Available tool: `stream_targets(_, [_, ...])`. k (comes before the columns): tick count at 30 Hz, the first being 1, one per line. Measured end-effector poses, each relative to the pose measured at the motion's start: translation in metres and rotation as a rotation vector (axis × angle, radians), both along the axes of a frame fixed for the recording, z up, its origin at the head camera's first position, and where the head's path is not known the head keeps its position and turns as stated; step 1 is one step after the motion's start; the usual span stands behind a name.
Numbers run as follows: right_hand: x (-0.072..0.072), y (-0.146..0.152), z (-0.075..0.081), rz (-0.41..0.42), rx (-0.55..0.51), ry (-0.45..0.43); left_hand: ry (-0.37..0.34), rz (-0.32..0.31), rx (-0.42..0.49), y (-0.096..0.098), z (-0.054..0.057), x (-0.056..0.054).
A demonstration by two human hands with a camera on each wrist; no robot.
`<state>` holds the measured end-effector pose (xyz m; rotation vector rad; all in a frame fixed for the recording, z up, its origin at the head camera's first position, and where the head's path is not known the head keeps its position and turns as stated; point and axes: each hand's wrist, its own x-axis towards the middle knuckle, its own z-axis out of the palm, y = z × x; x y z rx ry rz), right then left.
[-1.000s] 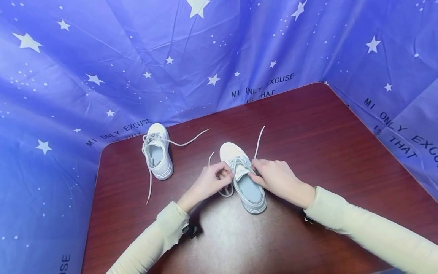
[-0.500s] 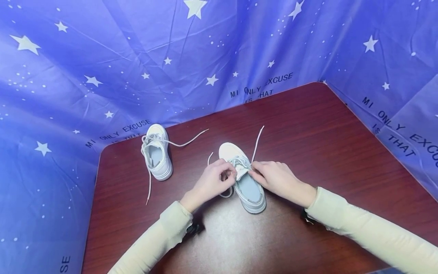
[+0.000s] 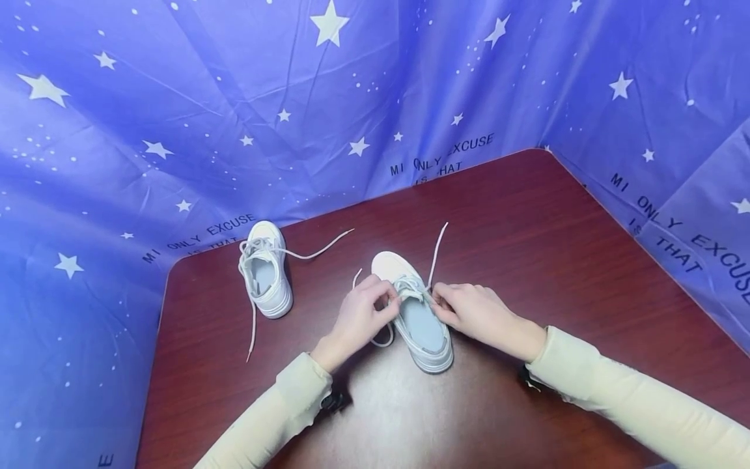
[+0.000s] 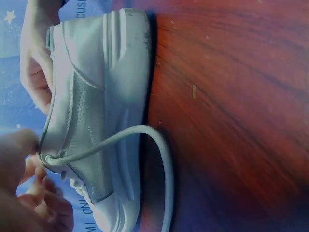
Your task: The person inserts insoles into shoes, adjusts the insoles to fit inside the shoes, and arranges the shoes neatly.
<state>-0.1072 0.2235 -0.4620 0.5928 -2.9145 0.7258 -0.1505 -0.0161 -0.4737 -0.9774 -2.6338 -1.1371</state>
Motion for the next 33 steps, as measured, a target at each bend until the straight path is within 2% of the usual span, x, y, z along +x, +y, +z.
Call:
stream_targets(4, [-0.002,0.000,0.002,0.012,0.019,-0.008,-0.035,0.043,0.139,-0.002,-0.002,-0.007])
stream_targets(9, [-0.003,-0.003,0.004,0.002,0.039,-0.013,-0.158,0.101,0.217,-0.004,-0.004,-0.014])
stream_targets(11, [-0.004,-0.005,0.006,-0.026,0.061,-0.041,-0.191,0.097,0.229,-0.005,-0.005,-0.015])
stream_targets(16, [-0.012,-0.016,0.014,-0.063,0.159,-0.093,-0.189,0.062,0.240,-0.007,-0.003,-0.016])
stream_targets(18, [-0.014,-0.019,0.018,-0.039,0.179,-0.047,-0.193,0.059,0.244,-0.006,-0.002,-0.016])
stream_targets(20, [-0.012,-0.019,0.022,0.017,0.173,0.049,-0.200,0.054,0.240,-0.006,-0.003,-0.017])
stream_targets(22, [-0.008,-0.017,0.025,0.117,0.177,0.174,-0.204,0.049,0.235,-0.005,-0.005,-0.017])
stream_targets(24, [-0.002,-0.017,0.027,0.219,0.198,0.263,-0.201,0.049,0.235,-0.006,-0.005,-0.017])
stream_targets(27, [0.010,-0.017,0.026,0.321,0.253,0.260,-0.208,0.047,0.241,-0.005,-0.003,-0.017])
stream_targets(29, [0.018,-0.020,0.024,0.304,0.303,0.219,-0.220,0.046,0.237,-0.005,-0.002,-0.016])
stream_targets(33, [0.030,-0.027,0.019,0.235,0.447,0.200,-0.233,0.045,0.228,-0.005,-0.002,-0.017])
